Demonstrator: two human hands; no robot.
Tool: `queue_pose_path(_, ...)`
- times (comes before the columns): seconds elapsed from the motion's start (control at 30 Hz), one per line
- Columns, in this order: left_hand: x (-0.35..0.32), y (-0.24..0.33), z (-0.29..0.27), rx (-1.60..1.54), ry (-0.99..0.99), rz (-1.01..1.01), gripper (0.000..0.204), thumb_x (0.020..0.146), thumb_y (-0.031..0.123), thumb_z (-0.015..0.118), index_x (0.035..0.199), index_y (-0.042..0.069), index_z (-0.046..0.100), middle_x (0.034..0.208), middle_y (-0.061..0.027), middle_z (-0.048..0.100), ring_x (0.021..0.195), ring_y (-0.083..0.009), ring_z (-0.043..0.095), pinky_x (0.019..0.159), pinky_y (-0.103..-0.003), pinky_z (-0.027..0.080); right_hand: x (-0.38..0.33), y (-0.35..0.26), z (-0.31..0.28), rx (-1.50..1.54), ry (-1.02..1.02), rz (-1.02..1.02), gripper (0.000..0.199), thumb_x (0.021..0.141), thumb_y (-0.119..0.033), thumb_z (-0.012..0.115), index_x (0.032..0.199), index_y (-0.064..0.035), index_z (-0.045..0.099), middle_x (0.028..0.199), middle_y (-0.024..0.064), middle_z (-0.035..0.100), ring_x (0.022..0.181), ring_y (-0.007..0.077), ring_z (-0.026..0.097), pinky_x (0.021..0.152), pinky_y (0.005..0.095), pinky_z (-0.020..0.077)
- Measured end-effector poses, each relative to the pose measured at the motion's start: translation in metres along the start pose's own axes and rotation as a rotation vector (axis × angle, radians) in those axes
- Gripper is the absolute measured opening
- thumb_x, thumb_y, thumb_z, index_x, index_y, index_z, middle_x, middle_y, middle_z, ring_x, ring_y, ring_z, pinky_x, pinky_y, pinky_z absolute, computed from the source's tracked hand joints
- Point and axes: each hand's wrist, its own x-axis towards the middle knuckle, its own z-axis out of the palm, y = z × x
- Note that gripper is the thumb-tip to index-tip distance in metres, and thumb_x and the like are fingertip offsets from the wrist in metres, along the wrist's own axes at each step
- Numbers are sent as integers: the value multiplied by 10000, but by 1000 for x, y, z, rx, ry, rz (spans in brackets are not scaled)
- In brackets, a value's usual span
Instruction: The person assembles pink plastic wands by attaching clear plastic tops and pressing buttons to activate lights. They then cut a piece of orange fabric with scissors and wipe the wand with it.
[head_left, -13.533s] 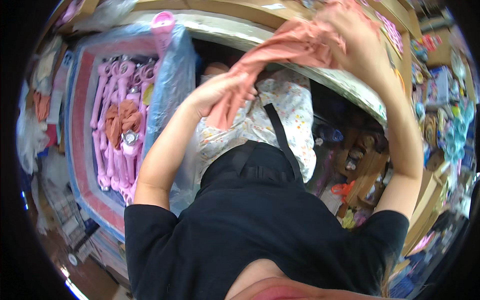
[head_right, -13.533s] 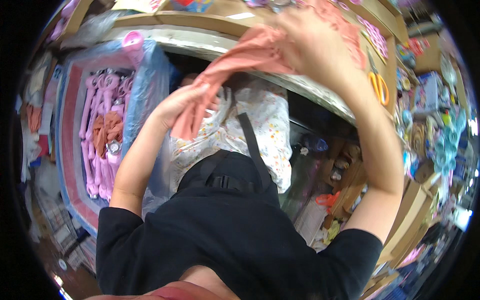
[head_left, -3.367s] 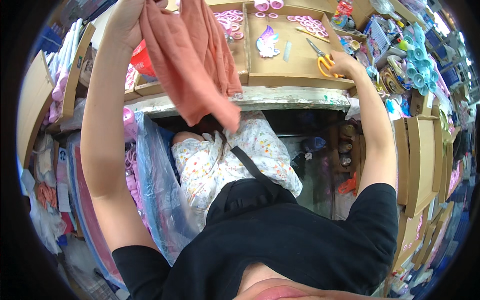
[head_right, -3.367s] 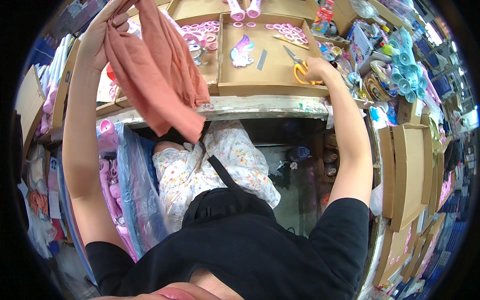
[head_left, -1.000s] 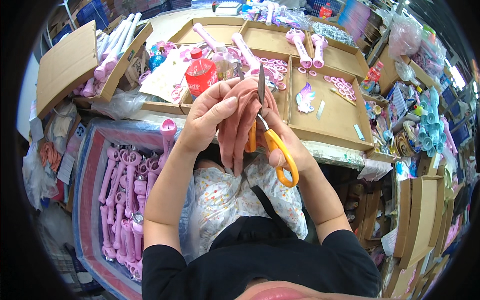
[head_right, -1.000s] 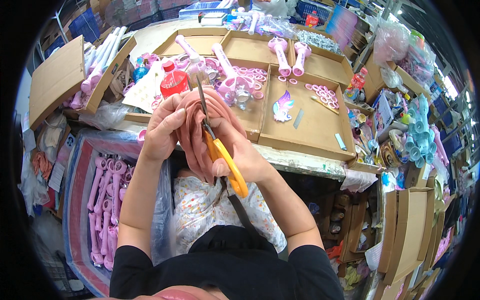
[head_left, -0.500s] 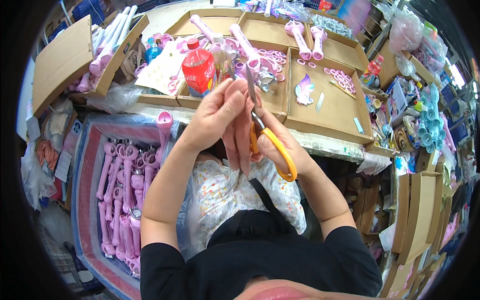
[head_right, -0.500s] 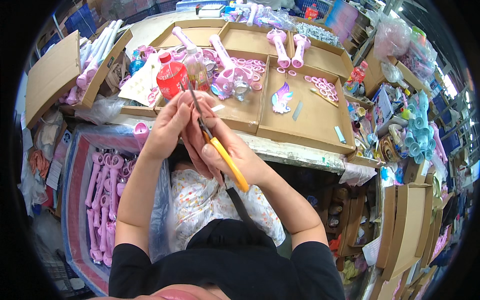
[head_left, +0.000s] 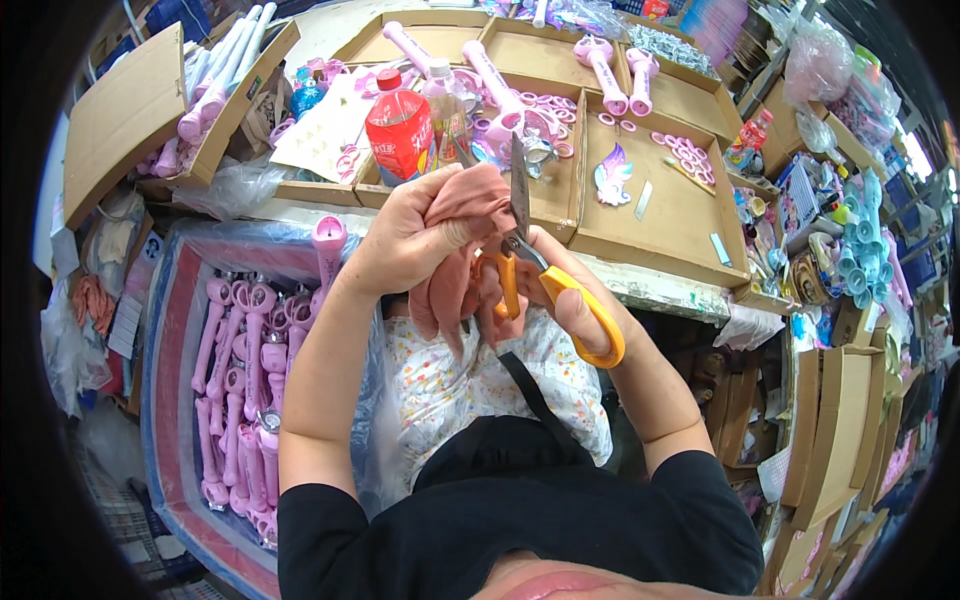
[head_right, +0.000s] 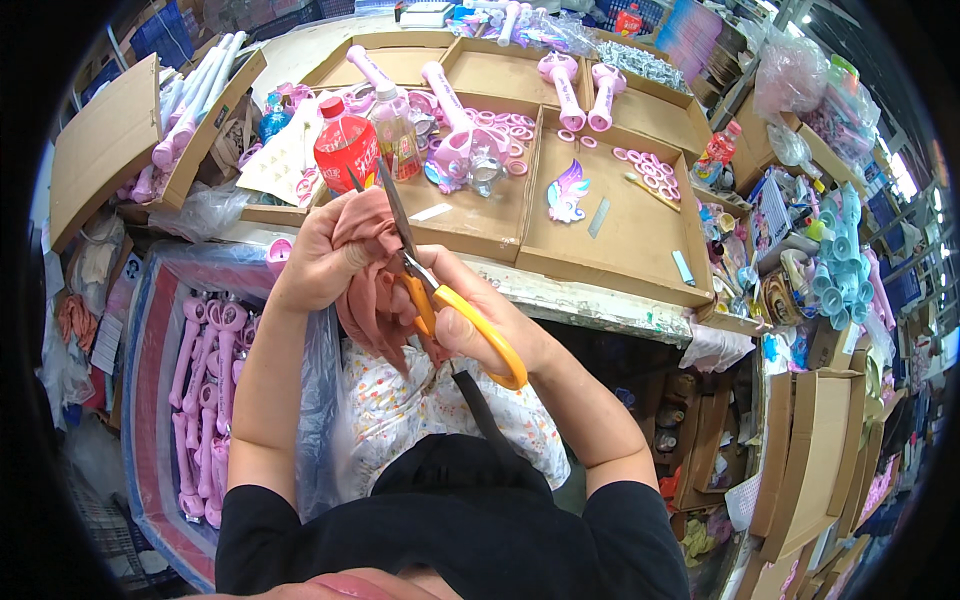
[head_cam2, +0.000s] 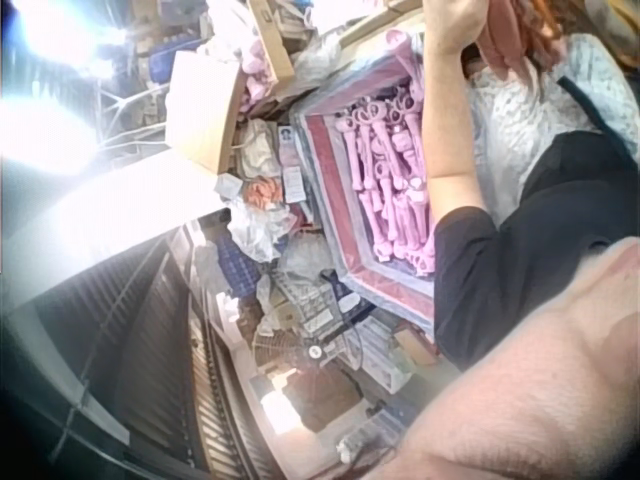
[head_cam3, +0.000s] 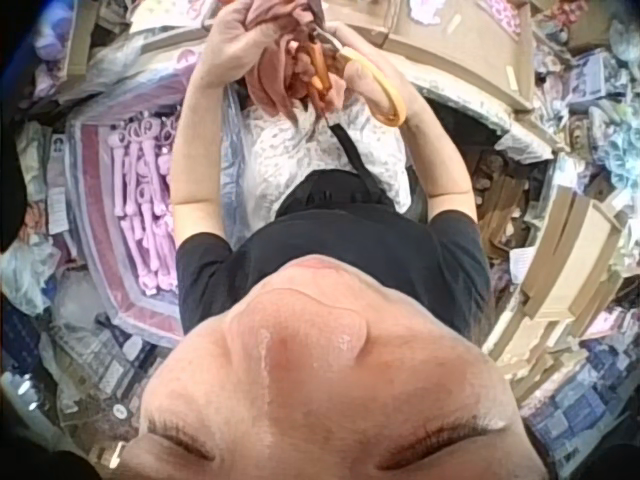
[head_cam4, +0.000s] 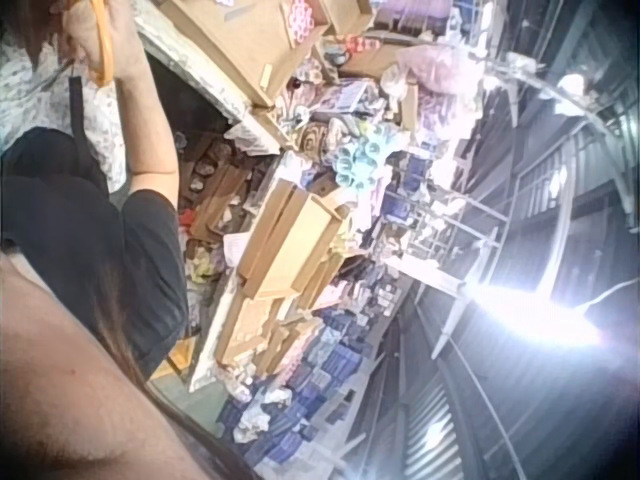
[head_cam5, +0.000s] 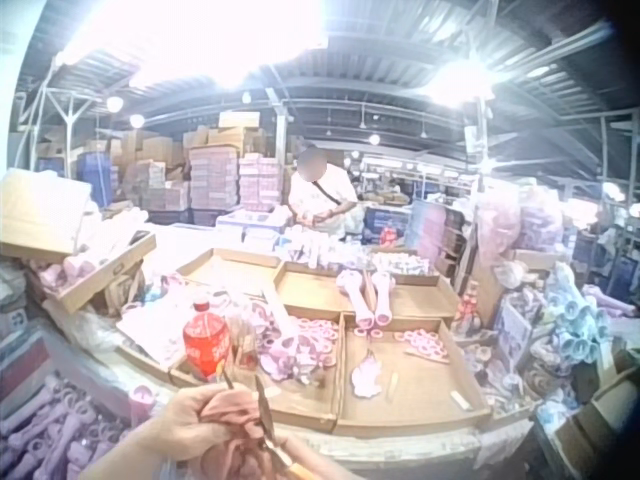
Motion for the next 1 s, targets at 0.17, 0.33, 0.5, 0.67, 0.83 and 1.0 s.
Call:
queue_pose_path(0.17, -2, -3, 1, -41, -43, -61, 302, 920, 143, 662, 1159, -12, 562, 977, -22, 625, 841, -86, 593, 730, -229, 498, 1, 6, 2, -61, 58, -22, 751, 913, -601, 528, 1347, -5, 385, 919, 24, 530, 748, 74, 526, 635, 220, 436)
queue_pose_path(0.33, -4, -6, 2, -30, -34, -50, 210, 938, 159, 635, 1027, -26, 592, 935, -44, 588, 764, -94, 548, 679, -234, 475, -1, 6, -4, -98, -37, 123, 930, 886, -709, 436, 1406, 53, 315, 956, 99, 570, 815, 144, 566, 756, 274, 462)
queue_pose_path(0.5, -8, -4, 4, 27, -42, -44, 200, 952, 163, 612, 992, -32, 597, 946, -65, 577, 781, -110, 554, 686, -250, 479, -3, 12, -5, -171, -11, 95, 749, 909, -631, 499, 1302, 2, 422, 824, 26, 552, 685, 76, 536, 627, 226, 445)
queue_pose_path(0.67, -11, -1, 3, 305, -134, -38, 188, 965, 162, 594, 1005, -21, 600, 934, -60, 583, 800, -141, 569, 735, -275, 480, -12, 11, -9, 48, -172, 56, 867, 866, -634, 582, 1411, -34, 275, 991, 80, 521, 876, 137, 518, 772, 279, 454)
queue_pose_path(0.83, -9, -3, 5, 563, -130, -18, 290, 772, -89, 501, 1029, -9, 610, 919, -127, 576, 853, -275, 587, 804, -329, 475, -9, 9, -17, -58, -182, 297, 1303, 602, -903, 557, 1516, -71, 144, 1211, 122, 482, 1088, 229, 515, 976, 387, 393)
queue_pose_path(1.0, -4, -6, 1, 782, -131, 75, 331, 726, -117, 489, 1012, -2, 610, 892, -144, 565, 815, -310, 597, 744, -350, 497, -5, 15, -11, -146, -51, 259, 1201, 586, -977, 397, 1344, -47, 348, 980, 66, 494, 838, 147, 513, 729, 276, 438)
